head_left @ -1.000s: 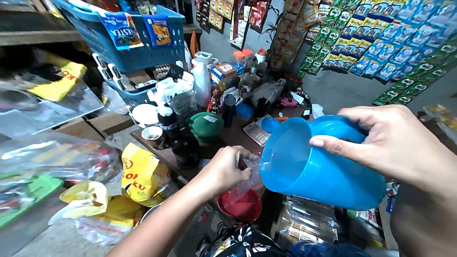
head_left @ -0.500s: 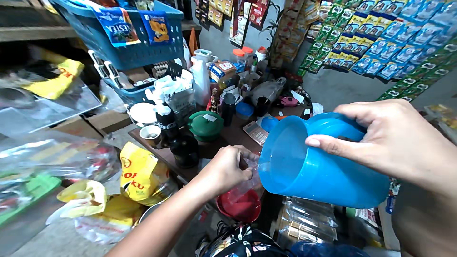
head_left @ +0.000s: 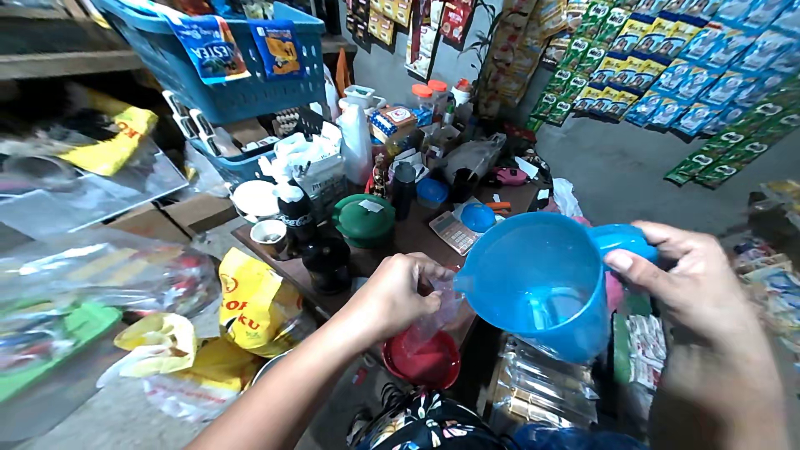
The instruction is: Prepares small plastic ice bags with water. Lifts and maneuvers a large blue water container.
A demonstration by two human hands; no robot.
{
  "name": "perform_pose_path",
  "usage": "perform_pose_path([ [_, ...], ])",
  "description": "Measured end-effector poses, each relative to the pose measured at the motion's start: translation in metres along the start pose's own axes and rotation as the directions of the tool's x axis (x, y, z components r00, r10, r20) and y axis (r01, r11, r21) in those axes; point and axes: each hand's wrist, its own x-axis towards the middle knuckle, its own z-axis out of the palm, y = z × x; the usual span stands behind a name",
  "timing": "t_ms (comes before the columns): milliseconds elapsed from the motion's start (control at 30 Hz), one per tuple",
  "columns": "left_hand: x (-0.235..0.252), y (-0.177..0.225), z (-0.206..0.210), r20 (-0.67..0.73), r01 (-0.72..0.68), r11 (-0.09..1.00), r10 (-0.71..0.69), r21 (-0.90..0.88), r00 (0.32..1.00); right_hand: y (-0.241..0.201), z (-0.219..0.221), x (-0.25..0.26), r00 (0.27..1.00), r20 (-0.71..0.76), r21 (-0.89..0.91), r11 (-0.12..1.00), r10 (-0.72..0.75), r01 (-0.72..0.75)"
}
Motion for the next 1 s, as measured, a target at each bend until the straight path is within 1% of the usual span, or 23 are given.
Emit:
perform_pose_path([
  [67, -0.001, 0.0, -0.001, -0.01, 0.001, 1.0, -0.001, -0.007, 1.0, 0.038, 0.009, -0.01, 0.994, -0.045, 0.194, 0.977, 0.101, -0.091],
  [133, -0.001, 0.0, -0.001, -0.02, 0.002, 1.0, -0.003, -0.005, 1.0, 0.078, 0.028, -0.021, 0.968, -0.099, 0.429, 0.888, 0.232, -0.168],
  [167, -0.001, 0.0, -0.001, -0.027, -0.002, 1.0, 0.002, 0.001, 1.0, 0.093, 0.042, -0.025, 0.933, -0.143, 0.52, 0.827, 0.329, -0.212],
  [200, -0.001, 0.001, -0.001, -0.033, -0.005, 1.0, 0.005, 0.0, 0.999, 0.106, 0.057, -0.029, 0.889, -0.16, 0.562, 0.78, 0.43, -0.276],
  [267, -0.002, 0.002, -0.001, -0.04, -0.008, 1.0, 0.008, 0.004, 0.999, 0.136, 0.091, -0.036, 0.763, -0.176, 0.648, 0.657, 0.621, -0.385],
  [333, -0.002, 0.002, -0.001, -0.046, -0.012, 1.0, 0.012, 0.006, 0.999, 0.161, 0.123, -0.047, 0.662, -0.165, 0.718, 0.549, 0.731, -0.427],
  [433, -0.002, 0.003, -0.001, -0.041, -0.002, 1.0, 0.003, 0.019, 0.999, 0.19, 0.161, -0.061, 0.587, -0.166, 0.791, 0.463, 0.793, -0.401],
  [467, -0.001, 0.003, 0.0, -0.039, -0.006, 1.0, 0.007, 0.024, 0.999, 0.198, 0.171, -0.065, 0.576, -0.164, 0.808, 0.444, 0.801, -0.387],
  [533, -0.001, 0.003, 0.0, -0.04, -0.009, 1.0, 0.01, 0.012, 0.999, 0.211, 0.187, -0.072, 0.582, -0.145, 0.831, 0.418, 0.8, -0.367],
  [567, -0.001, 0.003, 0.001, -0.038, -0.007, 1.0, 0.007, 0.003, 0.999, 0.217, 0.193, -0.076, 0.596, -0.142, 0.819, 0.432, 0.79, -0.378],
  [600, -0.002, 0.003, 0.001, -0.04, -0.006, 1.0, 0.006, -0.006, 0.999, 0.22, 0.195, -0.078, 0.601, -0.157, 0.775, 0.475, 0.784, -0.416],
  [633, -0.002, 0.003, 0.002, -0.043, -0.011, 1.0, 0.011, -0.012, 0.999, 0.219, 0.193, -0.079, 0.603, -0.187, 0.692, 0.539, 0.776, -0.48],
  [667, -0.003, 0.003, 0.003, -0.043, -0.018, 1.0, 0.017, -0.013, 0.999, 0.213, 0.185, -0.077, 0.633, -0.198, 0.604, 0.602, 0.748, -0.523],
  [700, -0.003, 0.003, 0.003, -0.043, -0.022, 1.0, 0.021, -0.01, 0.999, 0.206, 0.176, -0.073, 0.701, -0.23, 0.496, 0.701, 0.675, -0.512],
  [733, -0.004, 0.003, 0.003, -0.046, -0.025, 1.0, 0.025, -0.003, 0.999, 0.196, 0.165, -0.067, 0.788, -0.266, 0.388, 0.81, 0.556, -0.44],
  [767, -0.004, 0.002, 0.002, -0.051, -0.03, 1.0, 0.03, 0.007, 0.998, 0.181, 0.155, -0.059, 0.874, -0.29, 0.305, 0.903, 0.391, -0.302],
  [800, -0.005, 0.003, 0.002, -0.053, -0.031, 0.999, 0.032, 0.014, 0.998, 0.163, 0.147, -0.05, 0.938, -0.278, 0.262, 0.956, 0.207, -0.134],
  [833, -0.005, 0.002, 0.002, -0.058, -0.031, 0.999, 0.032, 0.018, 0.998, 0.142, 0.141, -0.041, 0.976, -0.216, 0.251, 0.968, 0.027, 0.028],
  [867, -0.005, 0.002, 0.003, -0.061, -0.034, 0.999, 0.035, 0.02, 0.998, 0.119, 0.136, -0.034, 0.985, -0.119, 0.238, 0.96, -0.121, 0.147],
  [900, -0.004, 0.0, 0.003, -0.063, -0.042, 0.999, 0.043, 0.02, 0.997, 0.097, 0.134, -0.029, 0.971, -0.005, 0.197, 0.952, -0.238, 0.234],
  [967, -0.004, -0.001, 0.005, -0.062, -0.054, 0.999, 0.054, 0.007, 0.997, 0.064, 0.134, -0.019, 0.898, 0.171, 0.041, 0.913, -0.406, 0.405],
  [1000, -0.004, -0.001, 0.005, -0.061, -0.057, 0.998, 0.057, 0.004, 0.997, 0.055, 0.135, -0.015, 0.86, 0.246, -0.048, 0.881, -0.447, 0.471],
])
